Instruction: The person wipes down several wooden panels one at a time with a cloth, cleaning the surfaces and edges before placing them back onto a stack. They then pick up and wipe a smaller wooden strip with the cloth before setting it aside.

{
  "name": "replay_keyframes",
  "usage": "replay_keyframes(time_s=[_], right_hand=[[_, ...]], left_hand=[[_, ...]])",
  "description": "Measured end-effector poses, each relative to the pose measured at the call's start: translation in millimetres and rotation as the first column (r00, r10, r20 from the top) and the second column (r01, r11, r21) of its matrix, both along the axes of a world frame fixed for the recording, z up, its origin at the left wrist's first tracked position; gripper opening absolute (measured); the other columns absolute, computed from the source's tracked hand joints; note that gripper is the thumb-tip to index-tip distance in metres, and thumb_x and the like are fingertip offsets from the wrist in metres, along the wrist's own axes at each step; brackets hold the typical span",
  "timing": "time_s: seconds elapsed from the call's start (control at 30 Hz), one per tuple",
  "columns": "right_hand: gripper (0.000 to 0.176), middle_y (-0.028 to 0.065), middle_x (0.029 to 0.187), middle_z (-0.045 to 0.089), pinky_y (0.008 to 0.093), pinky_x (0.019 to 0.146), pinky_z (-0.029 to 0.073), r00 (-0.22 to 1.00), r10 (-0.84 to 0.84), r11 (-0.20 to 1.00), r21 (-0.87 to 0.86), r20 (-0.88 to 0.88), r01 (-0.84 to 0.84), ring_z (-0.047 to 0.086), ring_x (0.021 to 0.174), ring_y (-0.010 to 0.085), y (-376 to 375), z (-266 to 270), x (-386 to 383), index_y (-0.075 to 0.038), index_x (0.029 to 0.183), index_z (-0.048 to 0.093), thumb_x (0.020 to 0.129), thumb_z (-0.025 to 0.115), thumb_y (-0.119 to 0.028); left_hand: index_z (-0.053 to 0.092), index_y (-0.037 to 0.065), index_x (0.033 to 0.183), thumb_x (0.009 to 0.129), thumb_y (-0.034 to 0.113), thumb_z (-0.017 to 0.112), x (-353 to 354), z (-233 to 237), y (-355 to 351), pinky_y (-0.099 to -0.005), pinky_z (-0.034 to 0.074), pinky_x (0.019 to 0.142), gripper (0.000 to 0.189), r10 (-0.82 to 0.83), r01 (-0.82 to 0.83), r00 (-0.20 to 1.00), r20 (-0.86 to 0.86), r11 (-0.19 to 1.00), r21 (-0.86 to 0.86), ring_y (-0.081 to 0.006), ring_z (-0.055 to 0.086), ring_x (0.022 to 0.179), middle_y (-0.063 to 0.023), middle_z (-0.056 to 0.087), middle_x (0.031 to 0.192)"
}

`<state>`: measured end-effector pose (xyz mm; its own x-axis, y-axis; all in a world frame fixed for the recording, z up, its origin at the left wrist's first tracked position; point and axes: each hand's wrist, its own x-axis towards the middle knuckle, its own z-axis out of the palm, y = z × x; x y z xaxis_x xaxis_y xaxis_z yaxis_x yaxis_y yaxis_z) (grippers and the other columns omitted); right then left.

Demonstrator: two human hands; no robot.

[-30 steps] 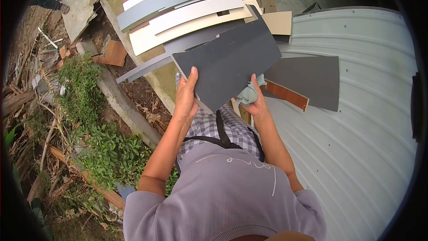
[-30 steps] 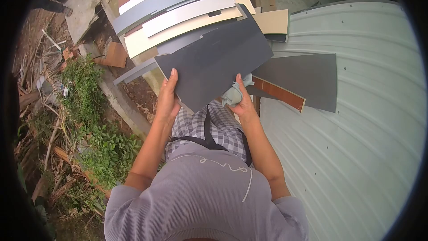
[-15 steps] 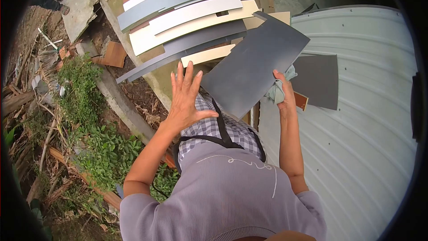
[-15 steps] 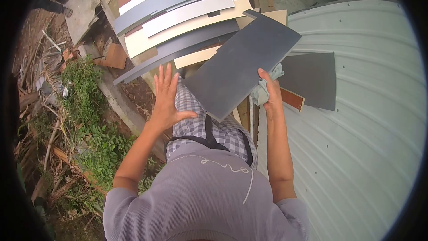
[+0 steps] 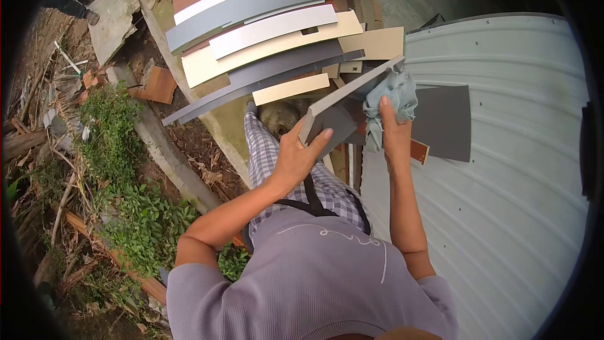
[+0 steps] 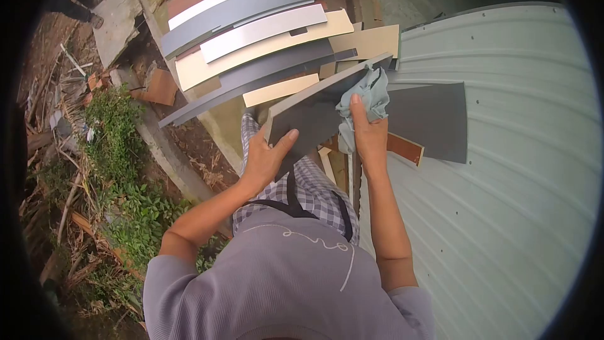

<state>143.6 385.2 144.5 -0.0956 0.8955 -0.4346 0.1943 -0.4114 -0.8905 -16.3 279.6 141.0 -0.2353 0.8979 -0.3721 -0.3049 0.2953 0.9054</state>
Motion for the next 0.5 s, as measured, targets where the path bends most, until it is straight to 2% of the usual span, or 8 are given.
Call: replay_keyframes(time_s=[0.03,0.07,0.1,0.2,0.27,0.37,0.47,0.5], right_hand=[[0.032,0.0085,0.090,0.055,0.0315,0.068,0.044,0.985,0.080,0.974,0.197,0.152,-0.110,0.054,0.079,0.0169,-10.1,-1.1,-12.7,-0.002,0.105,0.053,0.083,0.062,-0.023],[0.029,0.0102,0.090,0.053,0.0328,0.070,0.043,0.925,0.122,0.844,0.453,0.359,-0.287,0.052,0.080,0.0201,-22.5,-4.0,-29.6,0.000,0.101,0.053,0.081,0.063,-0.019],[0.027,0.0119,0.090,0.050,0.0341,0.072,0.042,0.825,0.093,0.622,0.615,0.558,-0.486,0.050,0.082,0.0232,-32.5,-6.7,-41.4,0.001,0.098,0.053,0.079,0.064,-0.015],[0.023,0.0129,0.089,0.047,0.0357,0.075,0.040,0.887,-0.011,0.644,0.682,0.461,-0.347,0.048,0.085,0.0285,-31.1,-24.5,-47.5,0.002,0.091,0.055,0.075,0.065,-0.012],[0.021,0.0115,0.088,0.048,0.0354,0.074,0.040,0.856,-0.084,0.670,0.665,0.509,-0.330,0.049,0.084,0.0271,-12.5,-35.9,-34.6,0.001,0.089,0.055,0.076,0.065,-0.012],[0.026,0.0125,0.089,0.049,0.0386,0.071,0.041,0.847,-0.256,0.798,0.596,0.466,-0.087,0.051,0.077,0.0292,36.3,-69.0,7.5,0.002,0.090,0.055,0.085,0.058,-0.023],[0.037,0.0183,0.083,0.057,0.0416,0.072,0.042,0.499,-0.307,0.870,0.452,0.810,-0.199,0.057,0.080,0.0340,77.0,-134.1,95.3,0.003,0.092,0.059,0.086,0.054,-0.033],[0.037,0.0183,0.083,0.057,0.0416,0.072,0.042,0.495,-0.304,0.870,0.449,0.814,-0.204,0.057,0.080,0.0340,76.4,-141.7,111.7,0.003,0.092,0.059,0.086,0.054,-0.033]], left_hand=[[0.053,-0.003,0.112,0.086,0.031,0.060,1.9,-5.3,1.9,-0.0256,0.045,0.072,0.043,0.020,-0.018,0.998,0.060,1.000,-0.022,-0.0116,0.054,0.082,-0.0077,0.061,0.094],[0.054,-0.003,0.111,0.086,0.031,0.060,9.8,-10.4,-0.9,-0.0252,0.045,0.072,0.043,0.043,-0.043,0.998,0.054,0.999,-0.011,-0.0110,0.054,0.082,-0.0066,0.061,0.093],[0.054,-0.002,0.110,0.086,0.032,0.060,18.7,-14.5,-3.2,-0.0248,0.044,0.072,0.043,0.066,-0.066,0.996,0.052,0.998,0.001,-0.0104,0.053,0.082,-0.0055,0.061,0.092],[0.054,-0.001,0.111,0.086,0.033,0.061,17.6,-11.6,-8.2,-0.0241,0.044,0.076,0.043,0.128,-0.081,0.933,0.338,0.985,-0.150,-0.0093,0.052,0.086,-0.0057,0.059,0.096],[0.053,-0.001,0.111,0.086,0.033,0.061,10.9,-10.8,-10.9,-0.0241,0.044,0.076,0.043,0.132,-0.086,0.920,0.369,0.987,-0.139,-0.0096,0.052,0.088,-0.0062,0.058,0.098],[0.051,-0.001,0.113,0.086,0.031,0.060,-3.2,-0.9,-15.1,-0.0251,0.045,0.078,0.043,0.154,-0.116,0.894,0.420,0.986,-0.116,-0.0112,0.053,0.093,-0.0074,0.057,0.105],[0.051,-0.001,0.114,0.088,0.030,0.058,-18.2,8.1,-19.2,-0.0264,0.048,0.078,0.041,0.218,-0.146,0.851,0.478,0.972,-0.183,-0.0135,0.056,0.092,-0.0088,0.058,0.104],[0.051,-0.001,0.114,0.088,0.030,0.057,-22.9,9.2,-18.8,-0.0266,0.049,0.078,0.041,0.234,-0.160,0.854,0.464,0.968,-0.194,-0.0140,0.057,0.091,-0.0091,0.058,0.103]])
